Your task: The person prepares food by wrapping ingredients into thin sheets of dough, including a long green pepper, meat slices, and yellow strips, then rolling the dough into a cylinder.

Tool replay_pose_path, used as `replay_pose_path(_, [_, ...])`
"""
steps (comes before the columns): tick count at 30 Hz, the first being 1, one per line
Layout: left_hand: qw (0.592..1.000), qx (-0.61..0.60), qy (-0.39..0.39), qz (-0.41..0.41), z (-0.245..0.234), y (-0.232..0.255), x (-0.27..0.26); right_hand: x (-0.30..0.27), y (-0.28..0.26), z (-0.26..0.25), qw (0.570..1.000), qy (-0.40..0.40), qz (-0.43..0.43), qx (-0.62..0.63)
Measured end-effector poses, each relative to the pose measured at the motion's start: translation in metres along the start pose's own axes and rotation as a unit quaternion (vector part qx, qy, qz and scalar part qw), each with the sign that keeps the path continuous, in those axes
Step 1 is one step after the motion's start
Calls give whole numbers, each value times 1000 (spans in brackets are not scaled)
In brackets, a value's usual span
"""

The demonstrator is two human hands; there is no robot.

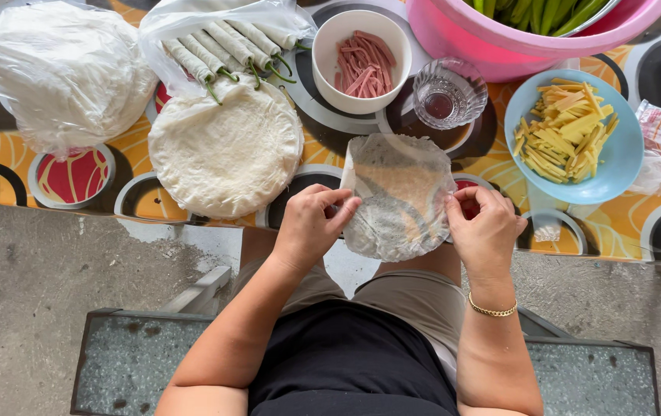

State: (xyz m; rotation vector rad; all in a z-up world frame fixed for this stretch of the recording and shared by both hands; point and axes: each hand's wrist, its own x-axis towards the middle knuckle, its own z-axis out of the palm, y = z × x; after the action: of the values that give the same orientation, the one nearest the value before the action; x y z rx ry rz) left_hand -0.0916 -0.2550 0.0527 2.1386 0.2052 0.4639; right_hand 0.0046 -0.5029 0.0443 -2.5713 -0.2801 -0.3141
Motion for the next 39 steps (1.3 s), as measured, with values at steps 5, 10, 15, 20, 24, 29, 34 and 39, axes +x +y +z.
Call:
replay_pose_path(5, [991,106,-54,54,-9,-5,5,1,0,-2,1000,-8,11,6])
replay_pose_path(10, [972,171,-63,147,-12,-16,8,5,-7,-9,997,-22,26,74])
replay_pose_path(15, [955,174,-39,239,-18,-22,10,27,-21,-28,995,-24,-86,39])
replay_pose_path(20, [968,135,-78,196,-23,-26,16,102,-28,-59,981,51,-148,116])
replay_pose_path(24, [974,103,-94,181,-25,-29,19,221,-17,-51,967,87,-215,105])
replay_pose_path(29, [973,99,-116,175,-28,-30,22,344,-4,11,994,-83,-60,-40])
replay_pose_path(34, [973,104,-131,161,-28,-30,22,367,-1,40,991,-105,-52,-62])
replay_pose_path(39, [973,105,-134,156,-27,-31,22,362,-7,25,997,-54,33,34])
